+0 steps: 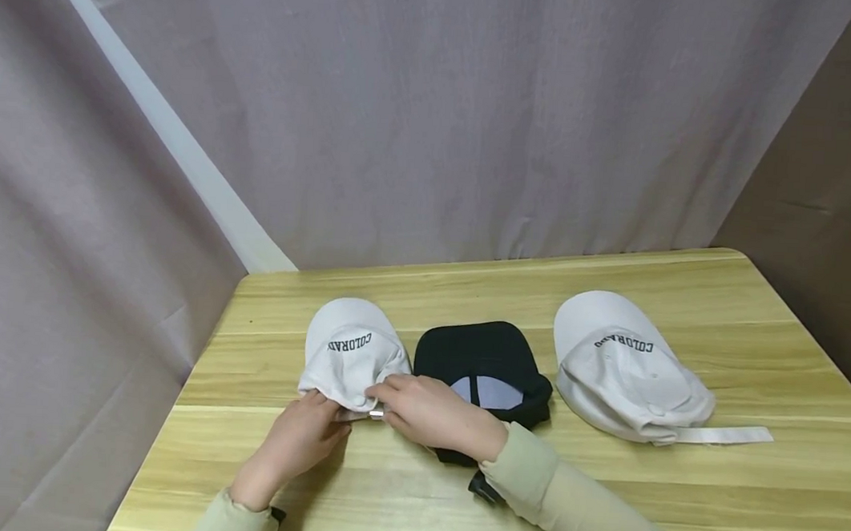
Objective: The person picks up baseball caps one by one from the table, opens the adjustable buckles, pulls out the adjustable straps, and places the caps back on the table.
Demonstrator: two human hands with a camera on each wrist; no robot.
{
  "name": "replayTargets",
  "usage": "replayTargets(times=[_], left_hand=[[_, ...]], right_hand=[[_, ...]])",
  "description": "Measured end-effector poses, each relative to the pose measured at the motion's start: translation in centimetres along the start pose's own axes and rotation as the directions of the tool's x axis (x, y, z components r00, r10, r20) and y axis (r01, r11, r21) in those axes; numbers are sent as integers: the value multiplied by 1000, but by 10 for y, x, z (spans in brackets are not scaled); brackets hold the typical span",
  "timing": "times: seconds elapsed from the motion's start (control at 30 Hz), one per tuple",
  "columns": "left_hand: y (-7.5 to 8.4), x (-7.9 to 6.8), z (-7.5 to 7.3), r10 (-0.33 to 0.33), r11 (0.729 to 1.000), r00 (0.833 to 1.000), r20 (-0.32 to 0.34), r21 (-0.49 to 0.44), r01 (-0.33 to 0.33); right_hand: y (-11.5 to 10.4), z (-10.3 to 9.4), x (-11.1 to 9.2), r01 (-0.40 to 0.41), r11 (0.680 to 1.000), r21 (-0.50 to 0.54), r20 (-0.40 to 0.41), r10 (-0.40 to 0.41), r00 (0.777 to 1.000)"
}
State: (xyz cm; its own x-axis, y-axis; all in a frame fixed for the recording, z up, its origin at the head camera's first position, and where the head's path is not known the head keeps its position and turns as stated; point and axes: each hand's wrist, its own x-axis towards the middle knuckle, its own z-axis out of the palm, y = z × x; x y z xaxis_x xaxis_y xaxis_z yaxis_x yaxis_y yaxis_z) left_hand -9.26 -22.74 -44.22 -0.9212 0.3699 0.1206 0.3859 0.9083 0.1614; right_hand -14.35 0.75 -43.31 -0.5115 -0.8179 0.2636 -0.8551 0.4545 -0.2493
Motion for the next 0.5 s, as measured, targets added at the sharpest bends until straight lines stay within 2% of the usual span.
replayTargets(times=[0.17, 0.3, 0.4, 0.5], left_hand=[[0, 4, 2, 44, 999, 998, 37, 27, -45], [0, 5, 3, 79, 996, 995, 57, 36, -81], [0, 4, 1, 90, 996, 995, 50, 23, -92], [1, 3, -5, 75, 997, 997, 16, -11, -75]], right_hand=[[2, 2, 2, -14, 998, -57, 72, 18, 997], [2, 4, 3, -1, 995, -96, 98, 11, 995], [1, 4, 3, 2, 995, -100, 98, 8, 995], [0, 0, 3, -10, 997, -83, 72, 16, 997]])
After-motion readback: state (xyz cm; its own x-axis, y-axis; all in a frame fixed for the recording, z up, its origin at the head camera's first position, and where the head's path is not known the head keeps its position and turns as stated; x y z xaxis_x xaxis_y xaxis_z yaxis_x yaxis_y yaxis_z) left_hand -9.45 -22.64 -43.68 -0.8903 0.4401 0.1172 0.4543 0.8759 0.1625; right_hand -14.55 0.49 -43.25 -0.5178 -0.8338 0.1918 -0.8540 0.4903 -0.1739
